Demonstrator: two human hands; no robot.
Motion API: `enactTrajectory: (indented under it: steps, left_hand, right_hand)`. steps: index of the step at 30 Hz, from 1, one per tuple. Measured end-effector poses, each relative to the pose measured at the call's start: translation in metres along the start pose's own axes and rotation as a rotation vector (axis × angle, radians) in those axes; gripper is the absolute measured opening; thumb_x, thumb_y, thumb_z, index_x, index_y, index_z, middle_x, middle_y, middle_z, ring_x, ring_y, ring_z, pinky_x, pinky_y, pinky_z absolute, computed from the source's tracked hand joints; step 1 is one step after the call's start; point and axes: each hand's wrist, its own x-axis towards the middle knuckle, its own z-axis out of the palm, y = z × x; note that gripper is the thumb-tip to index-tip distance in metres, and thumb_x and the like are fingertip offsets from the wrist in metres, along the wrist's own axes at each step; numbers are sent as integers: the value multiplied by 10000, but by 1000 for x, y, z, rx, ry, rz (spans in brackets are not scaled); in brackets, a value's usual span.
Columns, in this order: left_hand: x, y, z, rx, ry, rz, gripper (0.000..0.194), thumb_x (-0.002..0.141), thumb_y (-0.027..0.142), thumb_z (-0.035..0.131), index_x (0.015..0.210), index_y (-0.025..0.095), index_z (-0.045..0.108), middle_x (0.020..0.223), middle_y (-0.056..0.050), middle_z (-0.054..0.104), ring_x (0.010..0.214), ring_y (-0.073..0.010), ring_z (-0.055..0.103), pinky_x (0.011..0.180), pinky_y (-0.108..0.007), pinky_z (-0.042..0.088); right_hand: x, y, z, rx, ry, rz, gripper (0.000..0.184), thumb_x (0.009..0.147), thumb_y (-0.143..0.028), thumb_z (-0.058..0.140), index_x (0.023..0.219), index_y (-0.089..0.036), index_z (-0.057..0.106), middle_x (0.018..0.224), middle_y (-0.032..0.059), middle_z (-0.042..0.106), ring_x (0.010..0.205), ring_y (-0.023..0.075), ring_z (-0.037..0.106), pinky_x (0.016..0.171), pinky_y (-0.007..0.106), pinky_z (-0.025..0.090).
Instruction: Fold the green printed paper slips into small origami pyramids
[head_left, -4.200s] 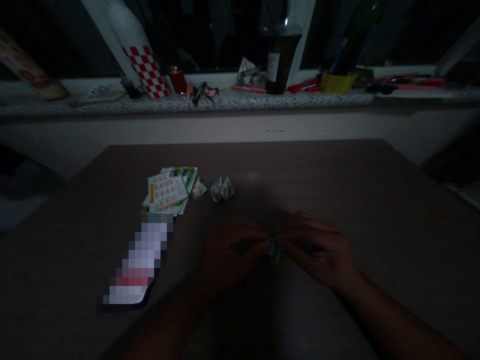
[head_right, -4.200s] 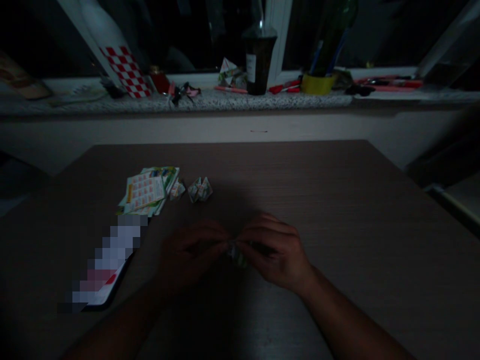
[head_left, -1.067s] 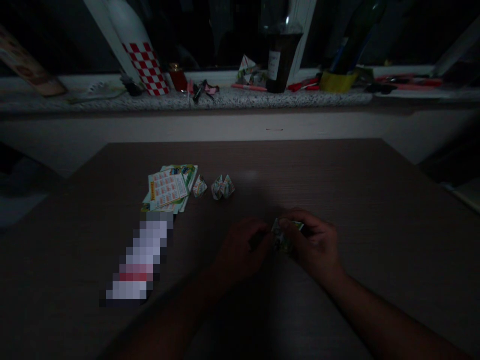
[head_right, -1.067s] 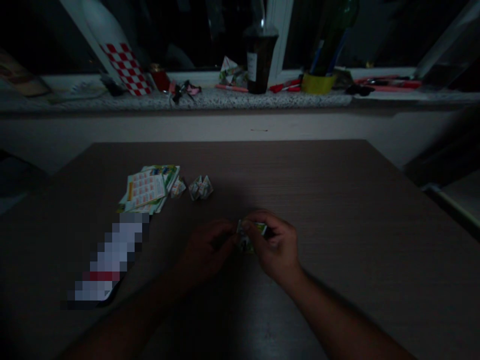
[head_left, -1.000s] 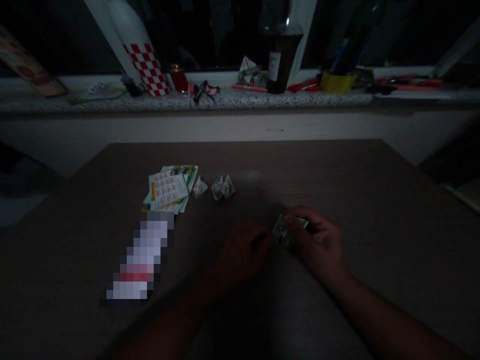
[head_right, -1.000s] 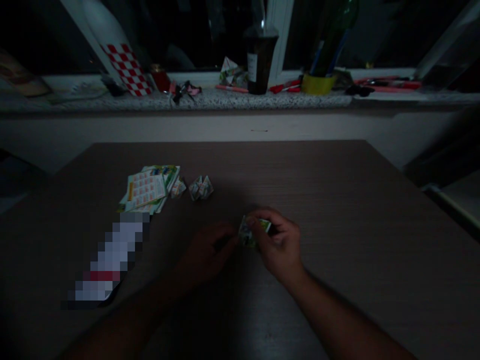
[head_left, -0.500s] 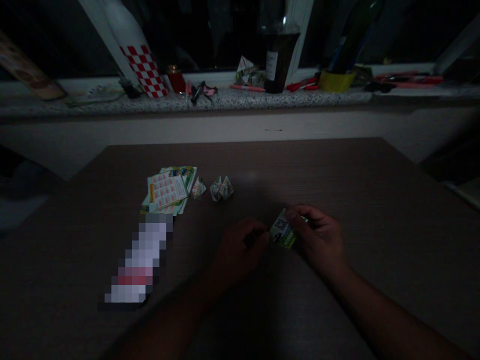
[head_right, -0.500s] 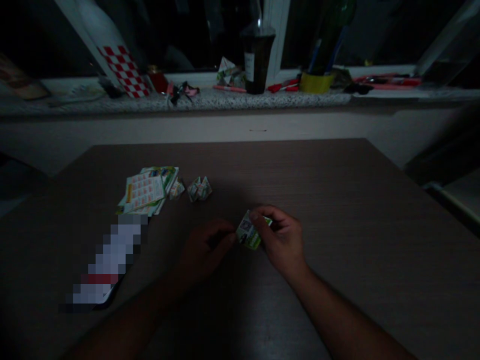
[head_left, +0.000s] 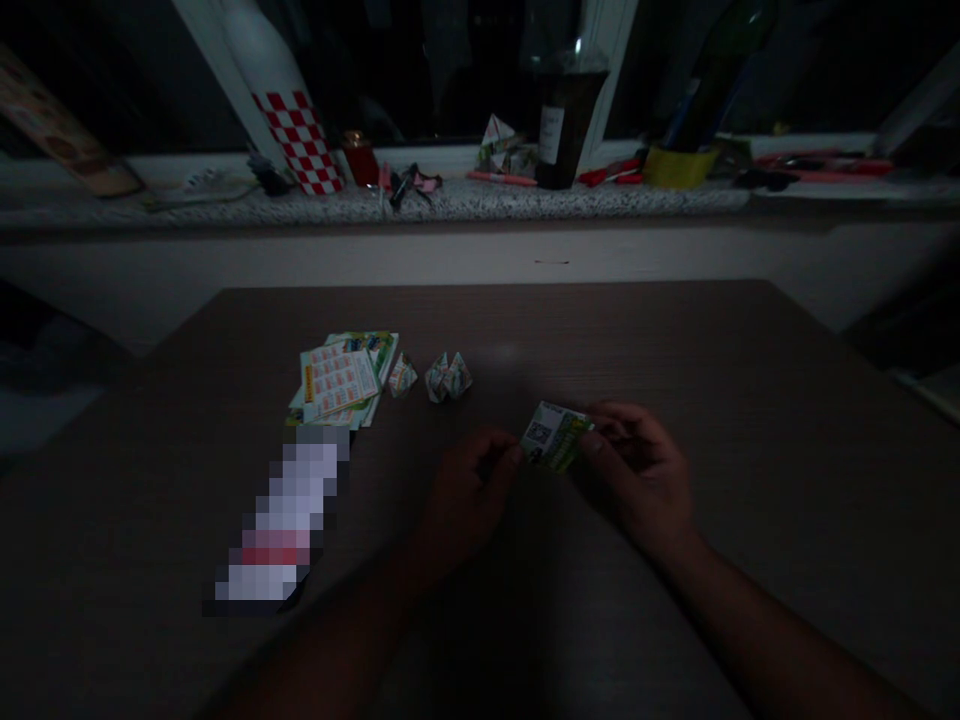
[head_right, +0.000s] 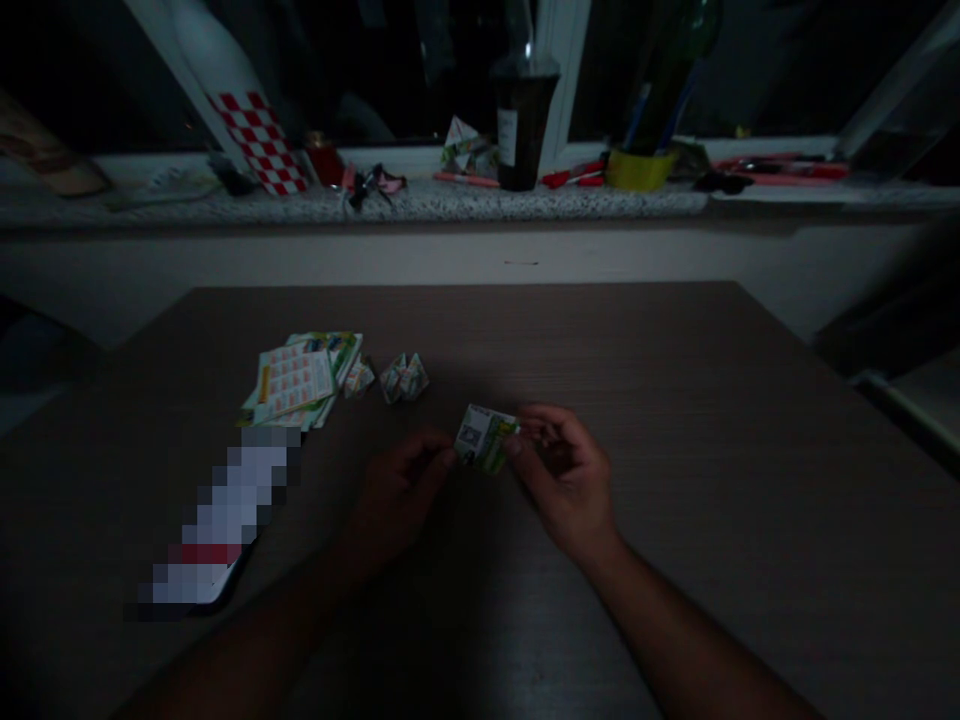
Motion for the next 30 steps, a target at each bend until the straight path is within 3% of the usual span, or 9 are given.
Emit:
enactTrajectory:
  steps: [9, 17, 25, 30]
  left_hand:
    - [-2, 0, 2, 63, -9, 169, 78, 863, 227, 546, 877, 172, 600, 849, -16, 616, 787, -134, 575, 728, -255, 442]
    - [-3, 2, -5, 69, 28, 140, 137, 844, 276, 562, 942, 183, 582, 861, -21, 618, 800, -151, 583, 720, -275, 455]
    - [-2, -4, -1, 122, 84, 110, 200, 795, 238, 610, 983, 189, 561, 893, -30, 629, 820, -165, 595, 754, -306, 481]
    - [0, -5, -7, 225, 52, 360, 413, 819, 149, 537, 1223, 209, 474, 1163, -87, 550, 1074, -207, 534, 920, -375, 462]
  right_hand:
    - [3, 0, -3, -257, -147, -254, 102, 807, -140, 659, 862, -225, 669, 974, 41, 651, 913, 172, 625, 822, 324, 494]
    - [7, -7, -11, -603, -400, -492, 181, 810, -117, 629, 944, -230, 675, 1310, 90, 478, 1217, 267, 469, 980, 447, 416]
    - [6, -5, -11, -713, -541, -587, 193, 762, -44, 604, 843, -207, 666, 1348, 83, 440, 1268, 299, 398, 1009, 495, 362]
    - [8, -3, -12, -741, -541, -608, 199, 754, -54, 594, 840, -218, 668, 1359, 74, 433, 1264, 304, 403, 996, 506, 373]
